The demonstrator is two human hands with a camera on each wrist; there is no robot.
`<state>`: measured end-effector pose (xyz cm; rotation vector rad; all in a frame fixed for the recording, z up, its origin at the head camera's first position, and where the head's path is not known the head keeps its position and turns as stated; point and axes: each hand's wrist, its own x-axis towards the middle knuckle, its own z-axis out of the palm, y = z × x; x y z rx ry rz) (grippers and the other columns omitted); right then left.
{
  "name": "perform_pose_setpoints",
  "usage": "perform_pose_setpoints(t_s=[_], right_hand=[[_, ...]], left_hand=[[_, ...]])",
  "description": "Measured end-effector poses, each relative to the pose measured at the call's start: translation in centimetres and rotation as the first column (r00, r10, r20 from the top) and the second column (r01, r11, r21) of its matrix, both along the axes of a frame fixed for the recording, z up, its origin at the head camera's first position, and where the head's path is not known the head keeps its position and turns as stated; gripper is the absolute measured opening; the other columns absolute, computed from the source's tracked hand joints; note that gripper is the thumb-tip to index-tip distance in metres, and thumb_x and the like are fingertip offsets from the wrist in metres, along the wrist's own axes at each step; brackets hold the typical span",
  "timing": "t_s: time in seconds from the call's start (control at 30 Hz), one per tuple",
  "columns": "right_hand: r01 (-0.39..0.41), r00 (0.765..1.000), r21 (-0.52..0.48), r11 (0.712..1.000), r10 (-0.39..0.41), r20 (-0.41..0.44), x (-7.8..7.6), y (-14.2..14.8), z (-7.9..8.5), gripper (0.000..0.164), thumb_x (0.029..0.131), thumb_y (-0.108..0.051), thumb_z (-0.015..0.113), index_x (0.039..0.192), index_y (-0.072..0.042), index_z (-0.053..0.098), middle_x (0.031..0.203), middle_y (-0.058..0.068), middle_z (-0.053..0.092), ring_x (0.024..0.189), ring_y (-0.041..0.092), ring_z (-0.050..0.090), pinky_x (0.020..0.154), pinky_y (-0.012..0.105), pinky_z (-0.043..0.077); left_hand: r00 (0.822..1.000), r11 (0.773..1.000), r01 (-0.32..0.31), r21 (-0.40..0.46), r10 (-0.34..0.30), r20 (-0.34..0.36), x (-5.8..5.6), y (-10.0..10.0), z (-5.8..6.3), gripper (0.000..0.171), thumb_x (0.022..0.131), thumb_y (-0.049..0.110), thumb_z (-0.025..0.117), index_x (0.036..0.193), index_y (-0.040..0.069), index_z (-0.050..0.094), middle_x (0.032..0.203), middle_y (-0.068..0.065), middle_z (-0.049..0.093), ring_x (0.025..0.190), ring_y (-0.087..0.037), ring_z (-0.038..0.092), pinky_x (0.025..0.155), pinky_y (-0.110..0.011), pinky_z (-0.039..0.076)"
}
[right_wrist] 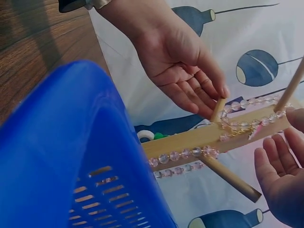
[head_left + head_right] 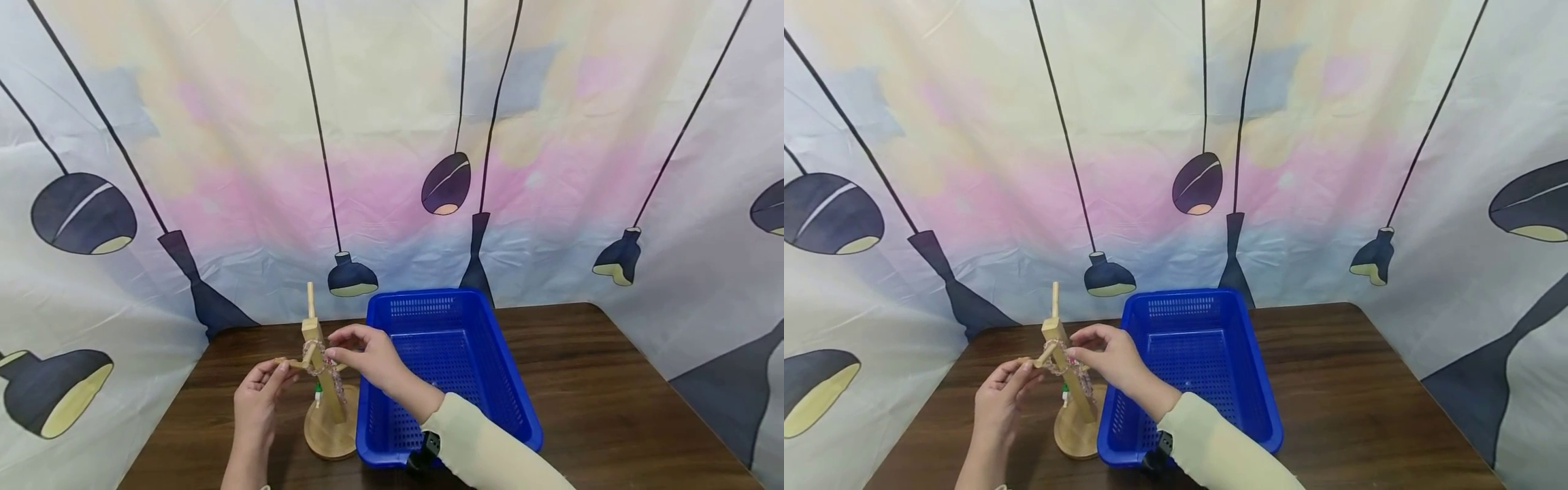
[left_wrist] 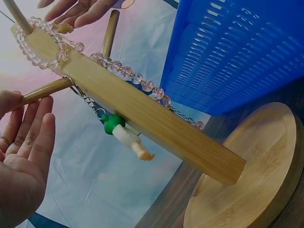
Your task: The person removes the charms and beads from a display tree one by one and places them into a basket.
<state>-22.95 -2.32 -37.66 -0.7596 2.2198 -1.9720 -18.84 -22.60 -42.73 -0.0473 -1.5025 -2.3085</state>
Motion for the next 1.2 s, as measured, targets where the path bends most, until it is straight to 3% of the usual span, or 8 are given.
perform_pose_setpoints(t_s=[0.2, 0.8, 1.2], right_hand=[[0.004, 1.0, -0.012, 1.0, -0.004, 0.001, 0.0, -0.8, 0.2, 0.025, 0.095, -0.015, 0.073, 0.116, -0.001, 0.071, 0.114, 0.021, 0.073, 0.087, 0.0, 0.064, 0.073, 0.014, 0.056], [0.086, 0.996, -0.07, 0.994, -0.088, -0.031, 0.8, -2.1, 0.5, 0.018, 0.093, -0.009, 0.074, 0.104, 0.004, 0.071, 0.104, 0.025, 0.073, 0.082, -0.002, 0.062, 0.072, 0.01, 0.055], [0.09, 0.995, -0.034, 0.995, -0.091, -0.034, 1.0, -2.2, 0.7, 0.013, 0.094, -0.009, 0.073, 0.102, 0.001, 0.073, 0.103, 0.022, 0.075, 0.083, 0.004, 0.067, 0.069, 0.008, 0.054]], left_hand=[[1.0, 1.0, -0.002, 0.008, 0.002, -0.009, 0.0, 0.0, 0.0, 0.029, 0.1, -0.008, 0.057, 0.09, 0.014, 0.073, 0.087, 0.004, 0.08, 0.081, -0.006, 0.077, 0.072, -0.018, 0.063], [0.997, 0.999, -0.044, -0.011, 0.045, 0.069, 0.0, 0.3, 0.6, 0.026, 0.099, -0.006, 0.06, 0.085, 0.014, 0.069, 0.083, 0.007, 0.077, 0.077, -0.004, 0.075, 0.071, -0.017, 0.063], [0.992, 0.997, -0.073, -0.037, 0.077, 0.099, -0.1, 0.3, 0.6, 0.025, 0.098, -0.006, 0.061, 0.084, 0.013, 0.065, 0.083, 0.009, 0.075, 0.074, -0.004, 0.075, 0.069, -0.017, 0.063]])
